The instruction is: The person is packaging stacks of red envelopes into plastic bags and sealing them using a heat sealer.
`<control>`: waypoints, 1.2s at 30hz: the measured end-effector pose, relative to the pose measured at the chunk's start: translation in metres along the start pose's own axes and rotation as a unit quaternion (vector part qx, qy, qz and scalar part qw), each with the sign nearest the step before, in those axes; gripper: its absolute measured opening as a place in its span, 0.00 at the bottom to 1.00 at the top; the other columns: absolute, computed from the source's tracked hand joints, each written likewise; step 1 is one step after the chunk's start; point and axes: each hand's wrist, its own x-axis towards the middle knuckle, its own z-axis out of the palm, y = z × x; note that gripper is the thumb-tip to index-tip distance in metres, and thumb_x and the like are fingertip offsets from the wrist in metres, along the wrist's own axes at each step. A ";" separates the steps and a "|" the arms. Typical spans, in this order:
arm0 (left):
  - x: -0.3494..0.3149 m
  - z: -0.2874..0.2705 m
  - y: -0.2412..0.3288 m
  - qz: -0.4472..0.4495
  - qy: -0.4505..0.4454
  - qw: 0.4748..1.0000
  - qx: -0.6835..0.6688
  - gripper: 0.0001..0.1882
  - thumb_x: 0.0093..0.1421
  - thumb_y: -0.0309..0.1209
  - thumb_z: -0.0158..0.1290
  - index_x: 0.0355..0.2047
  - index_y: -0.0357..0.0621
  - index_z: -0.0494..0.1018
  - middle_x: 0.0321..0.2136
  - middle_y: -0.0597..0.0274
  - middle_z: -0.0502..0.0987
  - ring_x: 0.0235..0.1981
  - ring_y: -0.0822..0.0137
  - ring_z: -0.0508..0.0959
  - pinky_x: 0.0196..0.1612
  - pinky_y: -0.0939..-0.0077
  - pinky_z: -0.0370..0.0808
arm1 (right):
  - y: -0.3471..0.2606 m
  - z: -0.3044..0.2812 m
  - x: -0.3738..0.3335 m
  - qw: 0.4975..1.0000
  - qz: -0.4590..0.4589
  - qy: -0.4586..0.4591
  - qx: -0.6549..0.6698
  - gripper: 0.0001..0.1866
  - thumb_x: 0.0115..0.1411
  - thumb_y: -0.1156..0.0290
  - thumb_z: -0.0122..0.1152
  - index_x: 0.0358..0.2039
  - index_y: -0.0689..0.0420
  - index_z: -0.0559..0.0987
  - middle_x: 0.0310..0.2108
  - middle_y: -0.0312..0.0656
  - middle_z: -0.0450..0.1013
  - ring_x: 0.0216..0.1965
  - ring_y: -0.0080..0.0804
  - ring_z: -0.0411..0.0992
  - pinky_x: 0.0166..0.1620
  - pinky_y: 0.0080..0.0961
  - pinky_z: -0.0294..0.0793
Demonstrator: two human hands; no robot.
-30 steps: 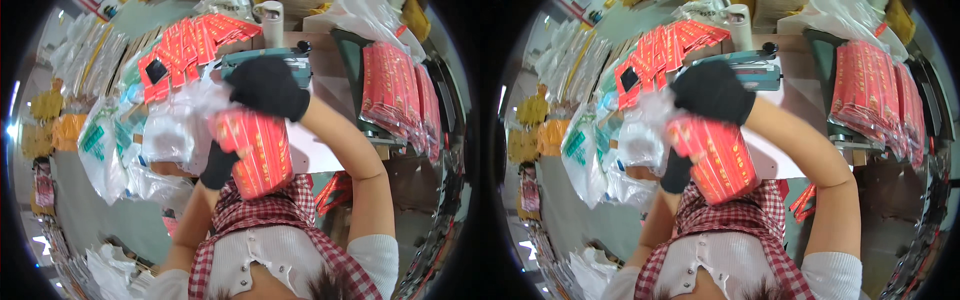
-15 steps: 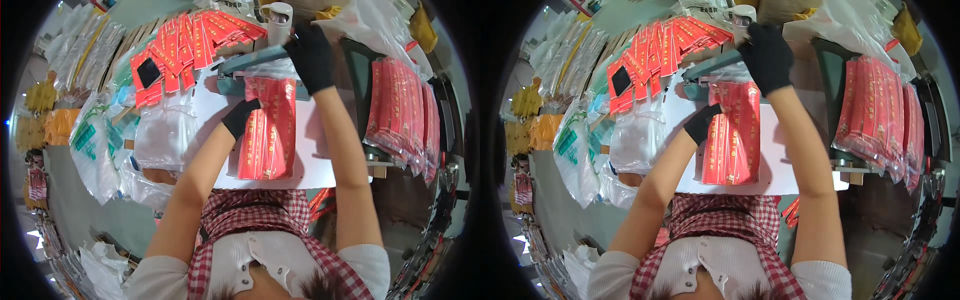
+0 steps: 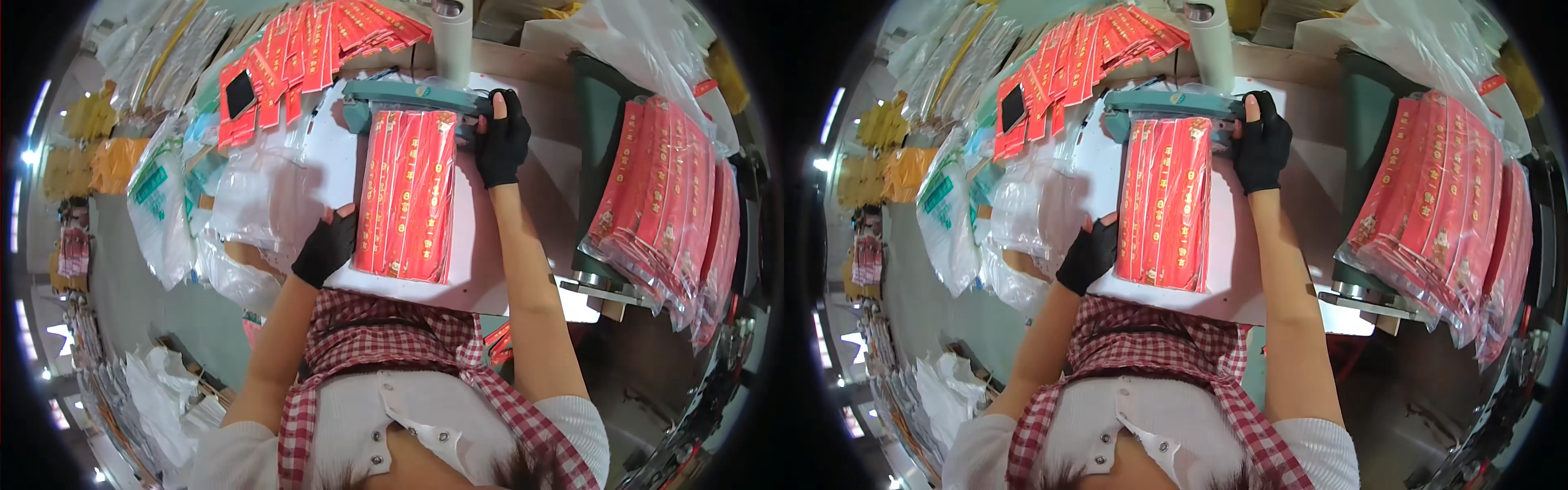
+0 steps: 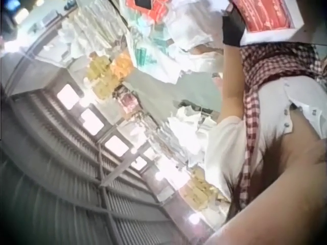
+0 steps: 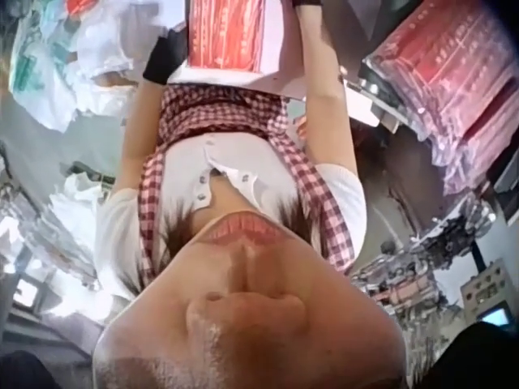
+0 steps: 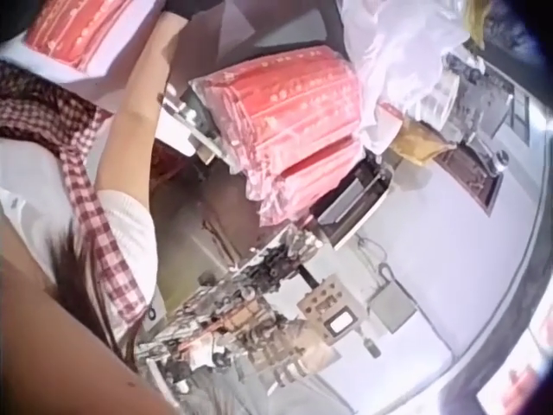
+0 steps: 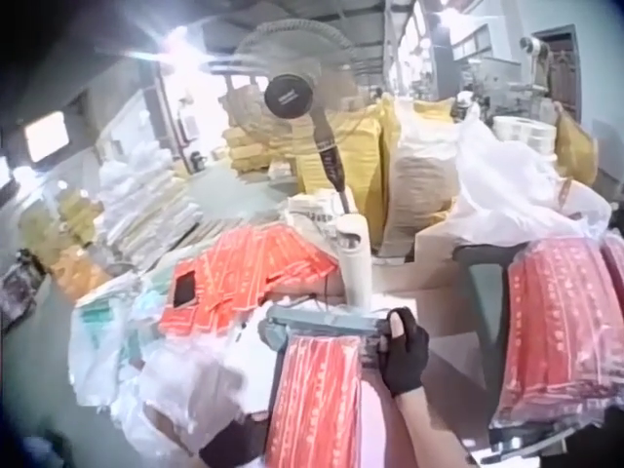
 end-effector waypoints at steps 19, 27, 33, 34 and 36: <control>-0.022 0.002 -0.036 0.139 0.181 0.973 0.017 0.18 0.68 0.32 0.47 0.52 0.32 0.67 0.45 0.60 0.75 0.47 0.73 0.73 0.52 0.79 0.69 | -0.058 0.011 -0.006 0.989 0.143 0.043 -0.017 0.26 0.60 0.69 0.57 0.58 0.62 0.65 0.56 0.51 0.61 0.55 0.43 0.63 0.57 0.32 0.62; -0.060 0.024 -0.038 0.134 0.247 0.955 0.098 0.19 0.59 0.28 0.57 0.49 0.33 0.69 0.38 0.63 0.75 0.40 0.74 0.73 0.46 0.79 0.70 | -0.178 -0.024 -0.098 0.799 0.472 -0.281 0.246 0.33 0.44 0.61 0.73 0.47 0.59 0.67 0.41 0.46 0.74 0.43 0.39 0.72 0.47 0.34 0.72; -0.185 -0.037 -0.042 0.159 0.395 0.796 0.430 0.15 0.58 0.28 0.58 0.44 0.41 0.70 0.35 0.63 0.77 0.36 0.72 0.77 0.38 0.76 0.74 | -0.109 -0.082 -0.112 0.785 0.509 -0.266 0.230 0.32 0.48 0.73 0.68 0.53 0.62 0.68 0.48 0.46 0.70 0.46 0.35 0.69 0.49 0.33 0.70; -0.210 -0.043 -0.039 0.184 0.463 0.729 0.469 0.16 0.56 0.27 0.60 0.44 0.41 0.69 0.33 0.65 0.76 0.34 0.71 0.77 0.38 0.75 0.74 | -0.089 -0.101 -0.113 0.822 0.462 -0.236 0.234 0.38 0.48 0.69 0.69 0.58 0.66 0.63 0.55 0.49 0.67 0.52 0.36 0.66 0.55 0.35 0.67; -0.271 -0.087 -0.066 0.216 0.613 0.663 0.372 0.24 0.53 0.37 0.63 0.45 0.42 0.67 0.39 0.56 0.76 0.39 0.61 0.77 0.41 0.67 0.74 | -0.080 -0.115 -0.109 0.903 0.302 -0.280 -0.123 0.44 0.49 0.66 0.69 0.62 0.68 0.59 0.60 0.56 0.62 0.59 0.47 0.62 0.62 0.40 0.60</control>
